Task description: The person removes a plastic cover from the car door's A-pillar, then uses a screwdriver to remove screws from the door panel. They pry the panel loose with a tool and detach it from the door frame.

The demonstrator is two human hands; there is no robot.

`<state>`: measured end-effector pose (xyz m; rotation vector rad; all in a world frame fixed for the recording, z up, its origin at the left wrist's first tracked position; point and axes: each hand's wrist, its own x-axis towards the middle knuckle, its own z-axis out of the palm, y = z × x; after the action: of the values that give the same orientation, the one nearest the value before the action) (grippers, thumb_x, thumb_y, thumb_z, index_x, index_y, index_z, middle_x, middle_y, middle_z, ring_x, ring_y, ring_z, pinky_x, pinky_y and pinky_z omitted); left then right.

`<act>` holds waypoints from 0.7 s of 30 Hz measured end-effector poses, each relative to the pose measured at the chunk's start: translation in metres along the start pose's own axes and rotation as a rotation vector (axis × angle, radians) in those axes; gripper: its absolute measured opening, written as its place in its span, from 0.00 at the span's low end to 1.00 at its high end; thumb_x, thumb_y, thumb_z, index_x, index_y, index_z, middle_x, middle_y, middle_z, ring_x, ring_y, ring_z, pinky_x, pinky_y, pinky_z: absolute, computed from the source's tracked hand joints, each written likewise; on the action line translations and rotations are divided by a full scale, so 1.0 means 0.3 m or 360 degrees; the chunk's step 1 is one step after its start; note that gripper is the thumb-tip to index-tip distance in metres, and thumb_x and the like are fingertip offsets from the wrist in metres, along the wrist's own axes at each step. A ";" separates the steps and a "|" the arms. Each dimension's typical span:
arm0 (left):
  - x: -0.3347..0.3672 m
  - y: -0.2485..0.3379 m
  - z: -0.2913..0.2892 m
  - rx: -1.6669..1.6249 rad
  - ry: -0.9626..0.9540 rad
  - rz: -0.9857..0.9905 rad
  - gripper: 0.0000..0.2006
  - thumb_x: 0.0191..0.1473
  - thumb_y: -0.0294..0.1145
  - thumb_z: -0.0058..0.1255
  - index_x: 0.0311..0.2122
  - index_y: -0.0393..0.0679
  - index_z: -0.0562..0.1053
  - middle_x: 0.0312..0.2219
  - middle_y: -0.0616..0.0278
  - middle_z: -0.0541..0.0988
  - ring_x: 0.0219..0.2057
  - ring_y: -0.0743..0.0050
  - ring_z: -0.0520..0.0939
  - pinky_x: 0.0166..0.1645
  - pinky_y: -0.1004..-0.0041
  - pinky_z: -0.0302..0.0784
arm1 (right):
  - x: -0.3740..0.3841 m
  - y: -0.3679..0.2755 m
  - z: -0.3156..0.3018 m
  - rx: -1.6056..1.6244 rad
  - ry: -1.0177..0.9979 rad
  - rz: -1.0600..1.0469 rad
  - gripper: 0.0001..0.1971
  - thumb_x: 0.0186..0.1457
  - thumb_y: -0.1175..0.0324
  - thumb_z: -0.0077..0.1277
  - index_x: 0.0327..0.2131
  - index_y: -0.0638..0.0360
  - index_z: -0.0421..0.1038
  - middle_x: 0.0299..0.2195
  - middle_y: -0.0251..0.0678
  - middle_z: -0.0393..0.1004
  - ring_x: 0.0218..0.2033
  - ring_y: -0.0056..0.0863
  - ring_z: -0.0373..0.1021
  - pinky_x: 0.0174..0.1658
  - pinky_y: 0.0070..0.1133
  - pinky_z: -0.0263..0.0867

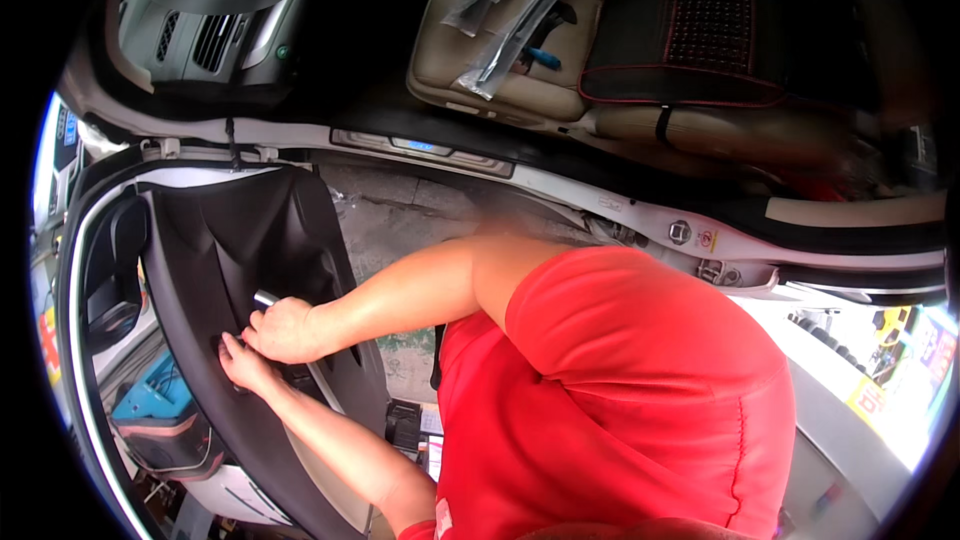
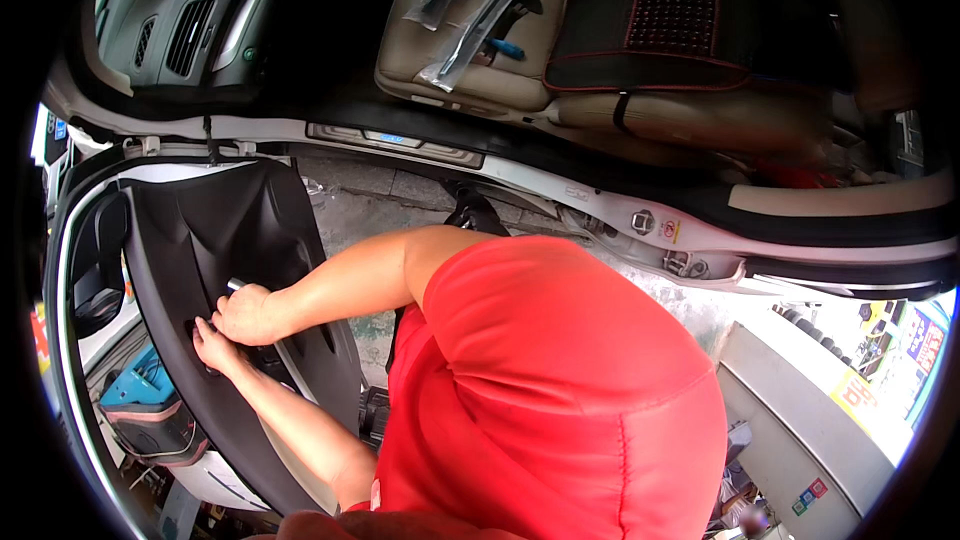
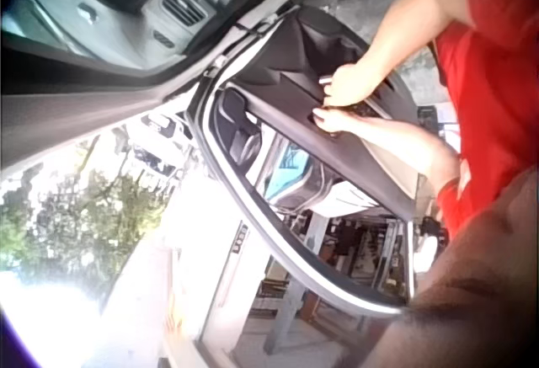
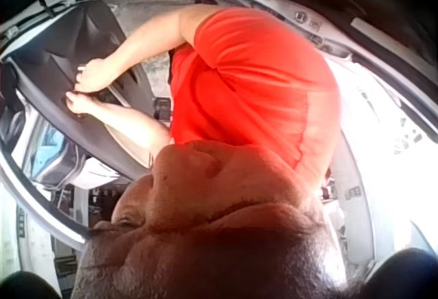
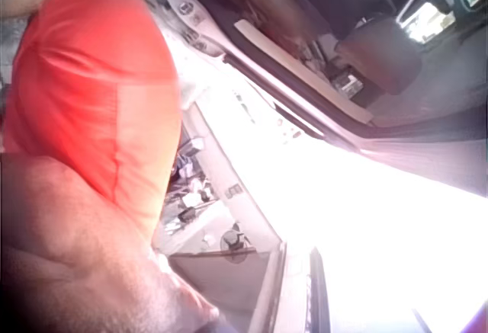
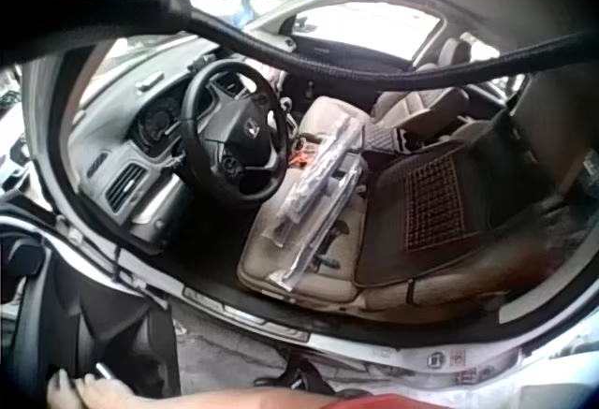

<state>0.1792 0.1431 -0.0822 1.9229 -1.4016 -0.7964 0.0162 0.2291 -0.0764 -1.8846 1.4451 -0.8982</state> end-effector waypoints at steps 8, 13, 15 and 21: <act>-0.019 0.026 0.037 -0.0218 -0.0004 -0.0151 0.22 0.62 0.39 0.47 0.53 0.30 0.66 0.35 0.49 0.78 0.29 0.67 0.82 0.26 0.75 0.77 | 0.066 0.095 -0.055 0.1702 -0.0580 0.0949 0.14 0.61 0.60 0.49 0.32 0.62 0.75 0.25 0.41 0.76 0.17 0.24 0.68 0.16 0.23 0.61; 0.015 -0.029 0.003 -0.0274 -0.0084 -0.0149 0.25 0.61 0.39 0.50 0.57 0.32 0.64 0.37 0.52 0.78 0.31 0.66 0.82 0.28 0.76 0.78 | 0.031 0.043 0.021 0.0552 -0.0008 0.0217 0.12 0.53 0.65 0.54 0.38 0.63 0.76 0.35 0.49 0.78 0.37 0.41 0.76 0.40 0.32 0.72; 0.000 -0.002 0.013 -0.0130 -0.0037 -0.0100 0.26 0.61 0.40 0.51 0.57 0.32 0.63 0.38 0.50 0.78 0.31 0.65 0.82 0.30 0.75 0.78 | 0.057 0.081 0.003 0.1111 -0.0179 0.0478 0.13 0.51 0.67 0.56 0.40 0.61 0.77 0.32 0.43 0.80 0.34 0.36 0.77 0.37 0.27 0.72; 0.011 0.017 0.032 -0.0202 -0.0100 -0.0106 0.23 0.63 0.41 0.46 0.53 0.29 0.64 0.37 0.45 0.77 0.33 0.55 0.82 0.33 0.68 0.81 | 0.104 0.126 0.048 0.2390 -0.0505 0.1118 0.12 0.58 0.62 0.55 0.30 0.61 0.77 0.18 0.34 0.71 0.12 0.17 0.58 0.13 0.18 0.51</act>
<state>0.1695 0.1374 -0.0845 1.8694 -1.2972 -0.9615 0.0119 0.1909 -0.1098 -0.3207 0.6642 -0.8297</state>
